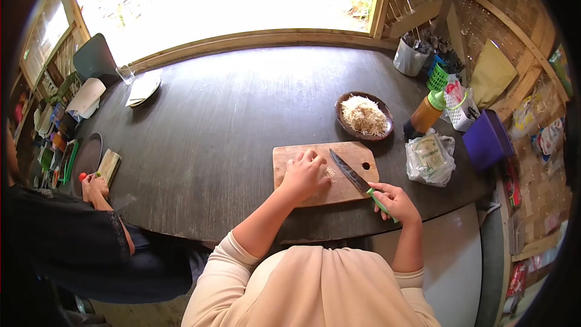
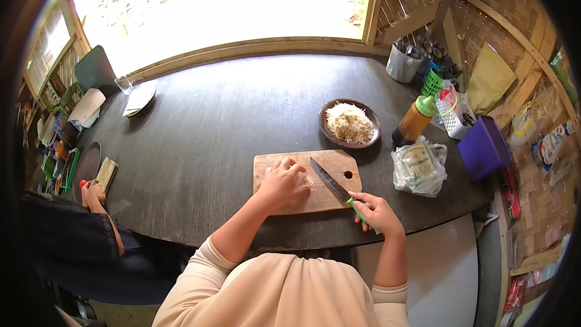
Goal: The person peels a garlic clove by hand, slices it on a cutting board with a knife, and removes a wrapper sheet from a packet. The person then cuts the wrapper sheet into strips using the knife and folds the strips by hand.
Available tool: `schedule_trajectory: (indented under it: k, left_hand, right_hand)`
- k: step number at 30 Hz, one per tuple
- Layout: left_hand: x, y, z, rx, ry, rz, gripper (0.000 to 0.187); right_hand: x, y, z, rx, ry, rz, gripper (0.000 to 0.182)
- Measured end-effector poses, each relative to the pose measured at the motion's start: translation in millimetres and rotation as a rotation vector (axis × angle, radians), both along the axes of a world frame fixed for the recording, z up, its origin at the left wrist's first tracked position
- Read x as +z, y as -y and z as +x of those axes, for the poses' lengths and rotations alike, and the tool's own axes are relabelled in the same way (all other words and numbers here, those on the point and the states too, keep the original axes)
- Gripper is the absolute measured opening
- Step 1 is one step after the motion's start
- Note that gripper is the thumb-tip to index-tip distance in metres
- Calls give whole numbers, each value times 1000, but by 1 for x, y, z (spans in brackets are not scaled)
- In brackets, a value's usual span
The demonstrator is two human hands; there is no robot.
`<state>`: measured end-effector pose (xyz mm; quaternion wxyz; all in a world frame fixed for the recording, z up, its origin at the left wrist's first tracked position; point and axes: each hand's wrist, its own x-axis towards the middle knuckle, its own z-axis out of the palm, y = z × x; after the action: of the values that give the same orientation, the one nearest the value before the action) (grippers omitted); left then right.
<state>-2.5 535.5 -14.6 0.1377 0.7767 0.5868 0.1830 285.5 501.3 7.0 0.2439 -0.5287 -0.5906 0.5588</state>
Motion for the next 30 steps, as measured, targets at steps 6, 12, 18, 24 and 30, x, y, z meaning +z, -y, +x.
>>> schedule_trajectory:
  k: [6,12,18,24,30]
  left_hand:
    - [1,1,-1,62,-32,-50,82]
    - [6,-11,-6,102,-49,-126,105]
    - [3,-23,-9,111,-75,-101,115]
    - [-1,-25,-10,110,-89,-86,120]
    - [-6,-26,-10,97,-78,-64,125]
  right_hand:
    - [-1,-6,5,53,-28,-24,35]
    - [0,-10,1,100,-14,-71,34]
    - [8,-11,0,152,30,-98,33]
    - [3,-12,2,180,6,-102,34]
    - [4,-10,1,185,-18,-132,34]
